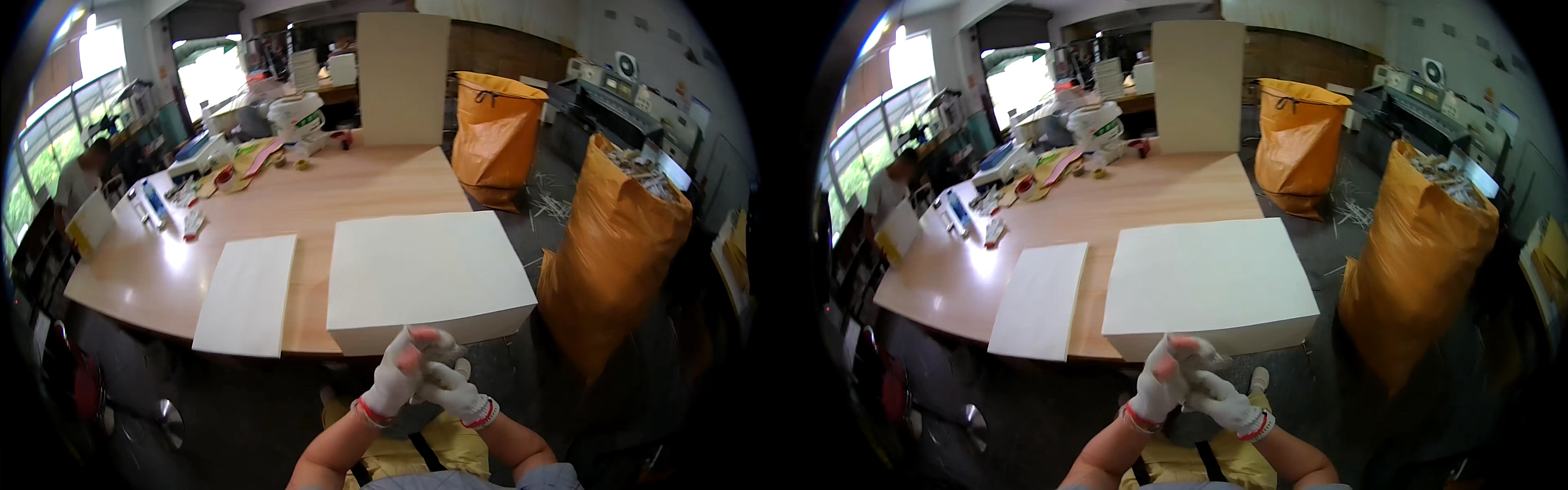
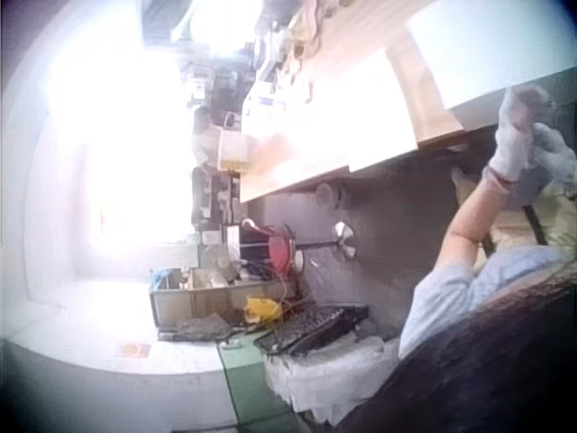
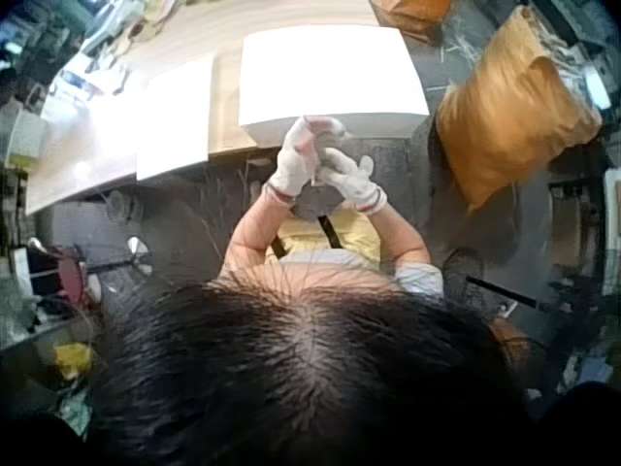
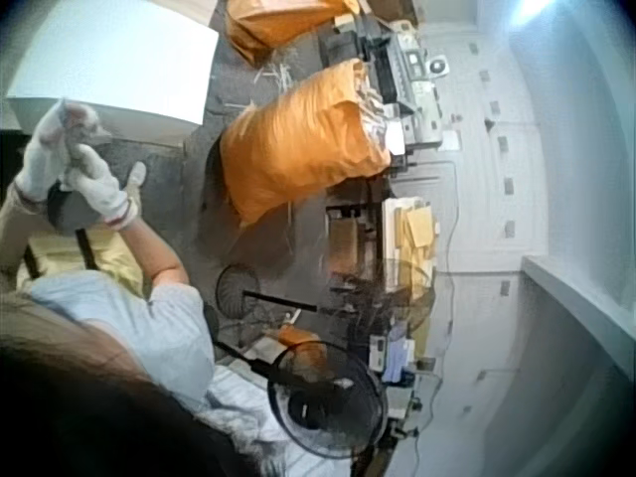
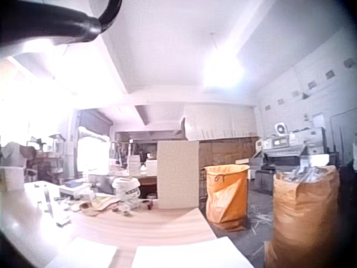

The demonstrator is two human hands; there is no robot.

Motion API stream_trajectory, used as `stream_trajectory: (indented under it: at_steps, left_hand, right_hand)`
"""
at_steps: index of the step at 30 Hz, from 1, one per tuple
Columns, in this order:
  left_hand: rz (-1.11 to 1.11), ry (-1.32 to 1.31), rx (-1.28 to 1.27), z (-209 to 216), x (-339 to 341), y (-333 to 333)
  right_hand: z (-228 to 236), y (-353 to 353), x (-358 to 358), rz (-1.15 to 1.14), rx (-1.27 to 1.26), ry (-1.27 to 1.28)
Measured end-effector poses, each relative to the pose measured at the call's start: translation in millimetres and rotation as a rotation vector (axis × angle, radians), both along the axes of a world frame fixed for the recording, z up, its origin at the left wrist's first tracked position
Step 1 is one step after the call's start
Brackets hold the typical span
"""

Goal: The person puts on white gloves and repeatedly separates single sheets of white paper from a stack on a wooden table. They lift the top sheet, peel it away from the rest, and place it on the table to the left. The process is repeated multiple times throughout the clip.

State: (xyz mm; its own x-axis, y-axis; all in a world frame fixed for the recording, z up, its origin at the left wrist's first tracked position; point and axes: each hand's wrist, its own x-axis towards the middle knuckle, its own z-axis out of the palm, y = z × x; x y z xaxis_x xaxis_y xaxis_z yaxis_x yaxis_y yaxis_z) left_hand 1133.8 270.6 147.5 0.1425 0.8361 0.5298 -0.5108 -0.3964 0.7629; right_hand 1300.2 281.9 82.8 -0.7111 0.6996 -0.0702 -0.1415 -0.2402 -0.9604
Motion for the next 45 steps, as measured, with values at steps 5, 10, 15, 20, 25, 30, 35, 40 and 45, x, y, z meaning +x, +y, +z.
stream_trajectory:
  at_steps: [5,10,15,20,25,30,35,40,45]
  left_hand:
    - [0.0,-0.314,-0.158,12,-11,7]
    - [0.77,1.023,0.287,9,0,29]
    - [0.455,1.54,0.324,32,20,33]
    - [0.162,1.302,0.065,23,32,27]
    - [0.093,1.292,0.059,13,27,21]
    - [0.002,1.268,0.068,8,26,20]
    - [-0.049,1.269,0.081,8,19,13]
    - [-0.174,1.31,0.103,-7,23,10]
    - [-0.256,1.335,0.124,-10,27,-1]
  right_hand:
    - [13,-8,22,-0.1,0.012,-0.046]
    - [31,-17,12,-0.578,1.13,-0.082]
    - [92,-21,-5,-0.672,1.61,-0.341]
    - [54,6,-13,-0.455,1.727,-0.245]
    - [95,-12,-18,-0.392,1.563,-0.266]
    - [93,-10,-12,-0.255,1.456,-0.32]
    - [94,2,-10,-0.481,1.458,-0.399]
    - [90,8,-16,-0.224,1.286,-0.398]
    - [87,19,-7,0.208,1.138,-0.33]
